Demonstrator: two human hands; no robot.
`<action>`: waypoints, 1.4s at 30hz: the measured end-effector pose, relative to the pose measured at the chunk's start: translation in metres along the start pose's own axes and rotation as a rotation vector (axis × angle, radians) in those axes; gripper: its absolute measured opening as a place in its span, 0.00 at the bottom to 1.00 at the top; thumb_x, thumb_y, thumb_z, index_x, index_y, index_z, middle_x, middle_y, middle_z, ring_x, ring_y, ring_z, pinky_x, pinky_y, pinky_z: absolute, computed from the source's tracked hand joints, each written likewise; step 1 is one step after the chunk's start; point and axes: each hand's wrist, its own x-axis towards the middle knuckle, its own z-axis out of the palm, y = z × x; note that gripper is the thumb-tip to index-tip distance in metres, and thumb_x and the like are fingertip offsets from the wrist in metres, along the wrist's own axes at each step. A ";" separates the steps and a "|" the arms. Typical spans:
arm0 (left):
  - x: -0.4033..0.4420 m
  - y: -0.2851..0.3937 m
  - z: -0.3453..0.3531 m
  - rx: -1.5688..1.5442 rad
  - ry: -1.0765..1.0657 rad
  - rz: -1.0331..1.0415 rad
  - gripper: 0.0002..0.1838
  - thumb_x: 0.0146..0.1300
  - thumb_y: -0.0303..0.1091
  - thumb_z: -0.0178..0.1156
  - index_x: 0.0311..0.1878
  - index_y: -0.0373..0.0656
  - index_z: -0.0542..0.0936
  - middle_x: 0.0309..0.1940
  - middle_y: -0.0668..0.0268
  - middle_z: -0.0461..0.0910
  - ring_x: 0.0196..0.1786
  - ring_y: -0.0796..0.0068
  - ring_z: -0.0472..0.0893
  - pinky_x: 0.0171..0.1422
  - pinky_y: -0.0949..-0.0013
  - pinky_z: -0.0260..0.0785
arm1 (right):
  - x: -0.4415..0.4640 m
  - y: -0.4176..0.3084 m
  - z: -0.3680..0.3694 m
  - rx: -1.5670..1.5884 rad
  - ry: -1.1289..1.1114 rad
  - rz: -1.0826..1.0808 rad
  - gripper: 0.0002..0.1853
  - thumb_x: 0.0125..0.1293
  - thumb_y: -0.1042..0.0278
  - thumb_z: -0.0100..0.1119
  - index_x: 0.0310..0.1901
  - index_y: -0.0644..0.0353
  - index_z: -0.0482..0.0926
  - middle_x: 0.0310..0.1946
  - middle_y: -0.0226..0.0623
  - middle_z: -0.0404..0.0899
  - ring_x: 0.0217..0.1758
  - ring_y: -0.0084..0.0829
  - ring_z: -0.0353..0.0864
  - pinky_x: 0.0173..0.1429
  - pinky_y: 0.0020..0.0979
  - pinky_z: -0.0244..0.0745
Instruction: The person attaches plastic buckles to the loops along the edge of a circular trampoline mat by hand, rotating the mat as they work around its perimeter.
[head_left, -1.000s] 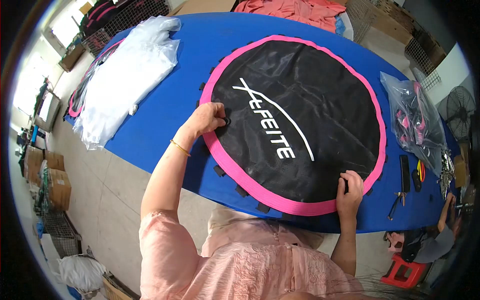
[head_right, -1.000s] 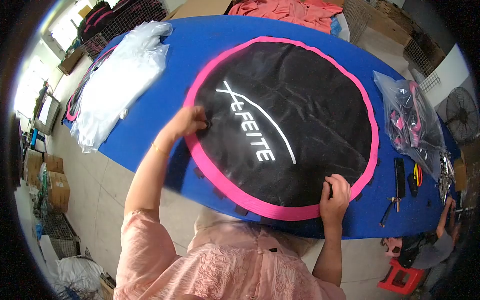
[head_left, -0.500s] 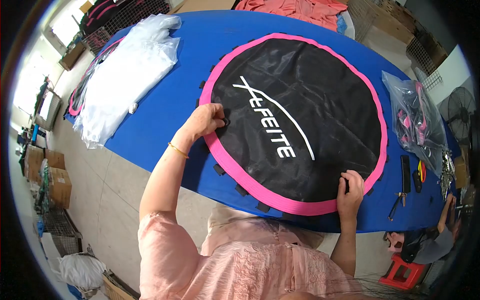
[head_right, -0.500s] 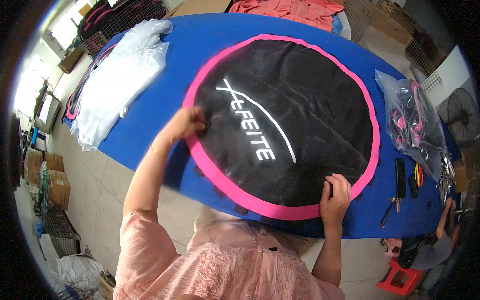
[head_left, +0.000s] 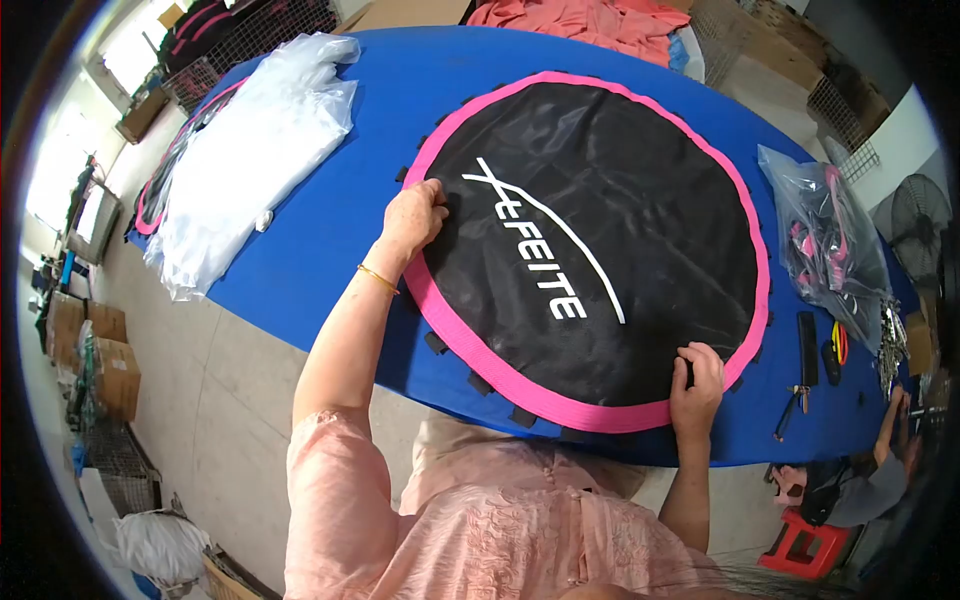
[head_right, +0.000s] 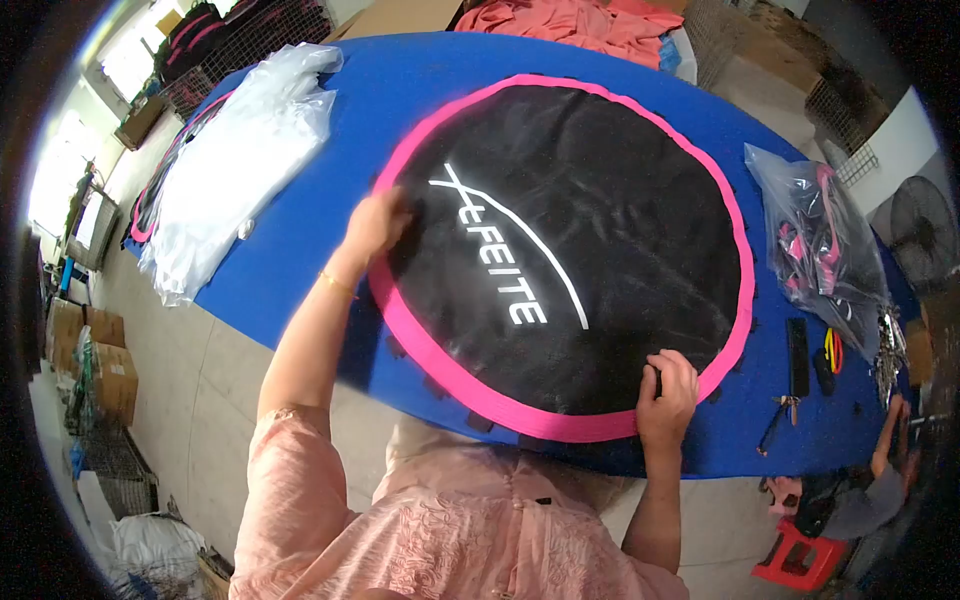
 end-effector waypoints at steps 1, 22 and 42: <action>0.002 0.000 0.000 0.018 0.024 -0.034 0.11 0.59 0.31 0.73 0.44 0.41 0.84 0.42 0.51 0.89 0.50 0.46 0.88 0.55 0.49 0.79 | 0.000 0.001 0.000 0.000 0.001 -0.013 0.07 0.73 0.75 0.65 0.49 0.60 0.85 0.55 0.46 0.85 0.62 0.49 0.83 0.70 0.45 0.76; -0.027 0.049 0.021 -0.285 -0.221 0.095 0.12 0.57 0.28 0.75 0.42 0.37 0.85 0.39 0.51 0.88 0.45 0.52 0.88 0.50 0.54 0.79 | 0.000 -0.001 0.001 0.034 0.043 0.001 0.08 0.69 0.77 0.67 0.48 0.60 0.85 0.54 0.46 0.85 0.60 0.50 0.83 0.67 0.45 0.76; -0.098 0.028 0.006 -0.388 -0.033 0.051 0.07 0.64 0.19 0.70 0.41 0.35 0.80 0.33 0.64 0.84 0.39 0.77 0.81 0.46 0.69 0.77 | -0.004 0.005 0.007 0.082 0.101 -0.012 0.05 0.69 0.71 0.67 0.45 0.55 0.84 0.50 0.37 0.85 0.56 0.43 0.83 0.60 0.44 0.74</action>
